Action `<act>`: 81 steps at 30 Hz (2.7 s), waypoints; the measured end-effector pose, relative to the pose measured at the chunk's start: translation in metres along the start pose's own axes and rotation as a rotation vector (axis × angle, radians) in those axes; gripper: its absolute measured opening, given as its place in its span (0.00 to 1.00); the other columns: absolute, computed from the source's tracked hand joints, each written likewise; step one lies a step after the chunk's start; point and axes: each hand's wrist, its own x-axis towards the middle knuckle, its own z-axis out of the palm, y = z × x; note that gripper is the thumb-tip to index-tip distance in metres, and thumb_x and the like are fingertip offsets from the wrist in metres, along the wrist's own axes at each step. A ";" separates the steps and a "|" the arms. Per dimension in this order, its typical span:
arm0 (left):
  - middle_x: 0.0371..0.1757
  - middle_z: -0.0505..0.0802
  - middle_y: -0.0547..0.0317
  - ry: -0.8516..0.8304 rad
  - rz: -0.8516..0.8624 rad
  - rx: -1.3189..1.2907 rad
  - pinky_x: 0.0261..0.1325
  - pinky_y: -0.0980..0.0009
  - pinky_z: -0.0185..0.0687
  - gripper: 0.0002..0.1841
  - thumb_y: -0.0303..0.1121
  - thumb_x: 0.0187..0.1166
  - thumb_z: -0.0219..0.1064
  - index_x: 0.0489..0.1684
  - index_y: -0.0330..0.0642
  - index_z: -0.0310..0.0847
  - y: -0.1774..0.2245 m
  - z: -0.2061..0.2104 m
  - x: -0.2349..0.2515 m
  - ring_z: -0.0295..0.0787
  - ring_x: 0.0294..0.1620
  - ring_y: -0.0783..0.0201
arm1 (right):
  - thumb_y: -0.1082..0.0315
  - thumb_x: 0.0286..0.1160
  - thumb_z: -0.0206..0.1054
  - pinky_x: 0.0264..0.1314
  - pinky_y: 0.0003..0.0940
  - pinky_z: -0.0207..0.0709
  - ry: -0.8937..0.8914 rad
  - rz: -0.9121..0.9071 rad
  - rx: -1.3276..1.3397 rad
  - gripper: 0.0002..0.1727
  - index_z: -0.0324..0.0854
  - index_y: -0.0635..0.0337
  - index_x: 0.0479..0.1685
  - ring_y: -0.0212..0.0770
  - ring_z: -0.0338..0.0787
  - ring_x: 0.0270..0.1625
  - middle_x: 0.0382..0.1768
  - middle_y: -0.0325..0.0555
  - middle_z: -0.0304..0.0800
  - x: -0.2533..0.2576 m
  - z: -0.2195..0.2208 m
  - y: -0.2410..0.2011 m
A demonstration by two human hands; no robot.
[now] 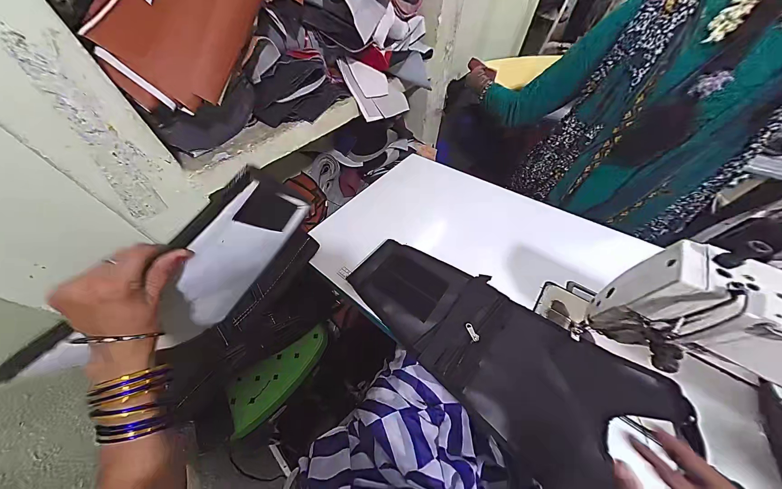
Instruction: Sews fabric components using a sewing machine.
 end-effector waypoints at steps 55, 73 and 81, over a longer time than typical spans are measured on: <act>0.94 0.60 0.42 -0.856 0.651 -0.729 0.75 0.11 0.29 0.40 0.56 0.82 0.56 0.93 0.45 0.58 0.328 0.153 -0.098 0.39 0.92 0.20 | 0.75 0.48 0.71 0.62 0.12 0.79 0.318 0.856 0.311 0.57 0.47 0.71 0.91 0.16 0.85 0.63 0.77 0.51 0.76 -0.020 -0.053 0.059; 0.95 0.61 0.58 -1.171 1.022 -0.759 0.90 0.38 0.40 0.32 0.52 0.90 0.52 0.94 0.54 0.58 0.437 0.190 -0.089 0.45 0.97 0.47 | 0.71 0.47 0.74 0.69 0.11 0.74 0.151 0.827 0.260 0.58 0.50 0.72 0.90 0.17 0.80 0.71 0.82 0.53 0.70 -0.005 -0.080 0.098; 0.97 0.54 0.52 -1.263 0.960 -0.682 0.91 0.34 0.28 0.36 0.52 0.91 0.53 0.96 0.47 0.50 0.441 0.173 -0.091 0.34 0.98 0.46 | 0.73 0.48 0.75 0.69 0.11 0.73 0.128 0.828 0.200 0.58 0.49 0.71 0.91 0.19 0.79 0.72 0.83 0.57 0.68 0.001 -0.077 0.093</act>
